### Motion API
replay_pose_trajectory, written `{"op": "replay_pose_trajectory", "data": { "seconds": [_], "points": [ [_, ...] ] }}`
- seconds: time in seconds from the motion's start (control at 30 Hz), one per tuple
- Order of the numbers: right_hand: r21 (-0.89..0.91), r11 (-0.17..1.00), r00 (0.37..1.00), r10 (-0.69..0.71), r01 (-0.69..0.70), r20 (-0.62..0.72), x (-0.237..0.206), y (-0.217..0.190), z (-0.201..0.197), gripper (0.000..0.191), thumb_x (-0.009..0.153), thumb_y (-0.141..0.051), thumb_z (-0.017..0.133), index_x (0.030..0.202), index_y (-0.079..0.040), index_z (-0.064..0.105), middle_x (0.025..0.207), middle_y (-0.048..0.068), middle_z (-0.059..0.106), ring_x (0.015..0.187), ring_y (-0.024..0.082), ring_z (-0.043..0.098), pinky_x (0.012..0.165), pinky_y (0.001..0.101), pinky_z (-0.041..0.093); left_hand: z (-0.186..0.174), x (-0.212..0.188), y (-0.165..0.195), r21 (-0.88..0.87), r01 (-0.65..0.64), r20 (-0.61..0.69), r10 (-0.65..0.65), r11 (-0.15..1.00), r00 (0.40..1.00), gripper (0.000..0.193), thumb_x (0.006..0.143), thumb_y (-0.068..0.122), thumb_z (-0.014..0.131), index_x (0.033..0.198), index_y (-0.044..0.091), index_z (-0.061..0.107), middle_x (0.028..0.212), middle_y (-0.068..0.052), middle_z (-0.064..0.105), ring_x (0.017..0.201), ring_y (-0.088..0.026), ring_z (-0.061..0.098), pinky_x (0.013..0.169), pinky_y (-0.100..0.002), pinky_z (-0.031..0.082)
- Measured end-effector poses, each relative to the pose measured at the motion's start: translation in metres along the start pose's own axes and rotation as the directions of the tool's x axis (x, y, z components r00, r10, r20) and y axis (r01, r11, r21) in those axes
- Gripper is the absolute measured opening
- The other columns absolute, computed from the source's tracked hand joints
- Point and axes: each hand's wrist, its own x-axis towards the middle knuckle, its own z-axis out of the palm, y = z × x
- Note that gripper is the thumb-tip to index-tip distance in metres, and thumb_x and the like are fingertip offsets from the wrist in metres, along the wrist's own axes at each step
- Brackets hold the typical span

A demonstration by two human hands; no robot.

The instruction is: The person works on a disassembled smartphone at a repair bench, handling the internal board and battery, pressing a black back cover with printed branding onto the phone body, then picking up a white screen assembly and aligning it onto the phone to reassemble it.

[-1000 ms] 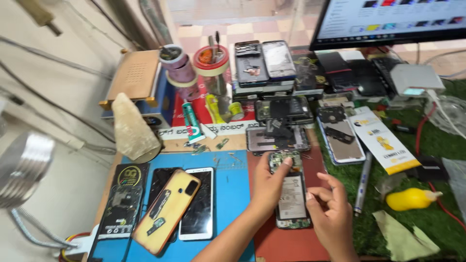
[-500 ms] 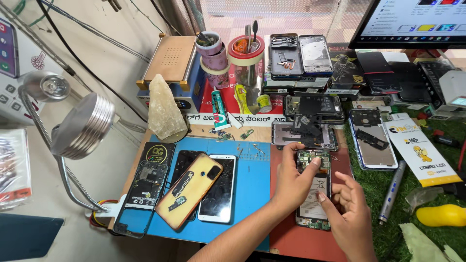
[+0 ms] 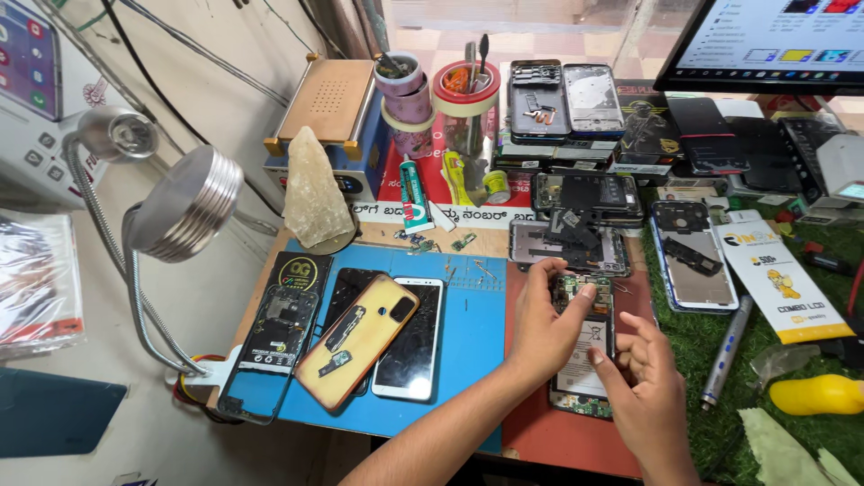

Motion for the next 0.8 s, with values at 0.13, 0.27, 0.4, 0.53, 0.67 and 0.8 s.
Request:
{"op": "replay_pose_trajectory", "data": {
  "seconds": [0.13,0.27,0.4,0.53,0.67,0.8],
  "points": [
    [-0.114,0.992,0.997,-0.057,0.051,-0.049,0.000,-0.002,-0.002,0.056,0.085,-0.002,0.073,0.137,-0.002,0.052,0.097,0.008,0.074,0.077,0.009,0.066,0.065,0.0246,0.053,0.004,0.003,-0.010,-0.028,-0.014,-0.030,0.013,1.000,0.999,0.037,0.094,0.017,0.072,0.125,0.003,0.055,0.113,-0.012,0.066,0.106,-0.022,0.065,0.094,-0.034,0.052],
    [-0.242,0.965,0.990,-0.121,0.099,-0.078,0.000,-0.006,-0.008,0.053,0.081,-0.007,0.078,0.130,-0.004,0.057,0.100,0.008,0.075,0.078,0.013,0.071,0.067,0.0274,0.057,0.012,0.006,-0.021,-0.138,-0.026,-0.019,0.023,0.990,1.000,0.035,0.092,0.008,0.072,0.122,0.003,0.055,0.114,-0.009,0.064,0.106,-0.018,0.062,0.094,-0.031,0.051],
    [-0.189,0.976,0.990,-0.123,0.109,-0.064,0.001,-0.012,-0.011,0.054,0.081,-0.007,0.078,0.130,-0.003,0.058,0.103,0.009,0.074,0.079,0.014,0.072,0.070,0.0282,0.058,0.013,0.007,-0.018,-0.403,0.201,0.044,-0.201,0.893,0.979,0.037,0.090,0.006,0.071,0.122,0.007,0.054,0.110,-0.005,0.064,0.099,-0.013,0.062,0.086,-0.029,0.052],
    [-0.099,0.994,0.998,-0.059,0.056,-0.034,0.002,-0.017,-0.014,0.053,0.082,-0.006,0.077,0.130,-0.002,0.056,0.104,0.009,0.074,0.081,0.013,0.072,0.068,0.0277,0.058,0.007,0.008,-0.004,-0.546,0.469,0.267,-0.386,0.695,0.883,0.029,0.092,0.010,0.068,0.120,0.005,0.061,0.099,-0.007,0.070,0.085,-0.013,0.066,0.072,-0.030,0.054],
    [-0.021,1.000,1.000,-0.013,0.013,-0.002,0.004,-0.018,-0.017,0.052,0.084,-0.003,0.074,0.132,-0.001,0.054,0.105,0.009,0.074,0.084,0.013,0.072,0.068,0.0274,0.058,0.008,0.006,0.007,-0.470,0.447,0.308,-0.333,0.761,0.891,0.026,0.094,0.011,0.068,0.119,0.003,0.062,0.100,-0.004,0.072,0.086,-0.010,0.067,0.074,-0.028,0.057],
    [0.029,1.000,1.000,-0.011,0.011,0.014,0.004,-0.017,-0.019,0.051,0.086,-0.002,0.072,0.133,0.000,0.053,0.106,0.009,0.074,0.086,0.012,0.073,0.070,0.0269,0.058,0.011,0.006,0.011,-0.474,0.424,0.309,-0.306,0.771,0.901,0.026,0.095,0.012,0.067,0.119,0.006,0.060,0.099,-0.004,0.071,0.086,-0.009,0.067,0.073,-0.028,0.056]
  ]
}}
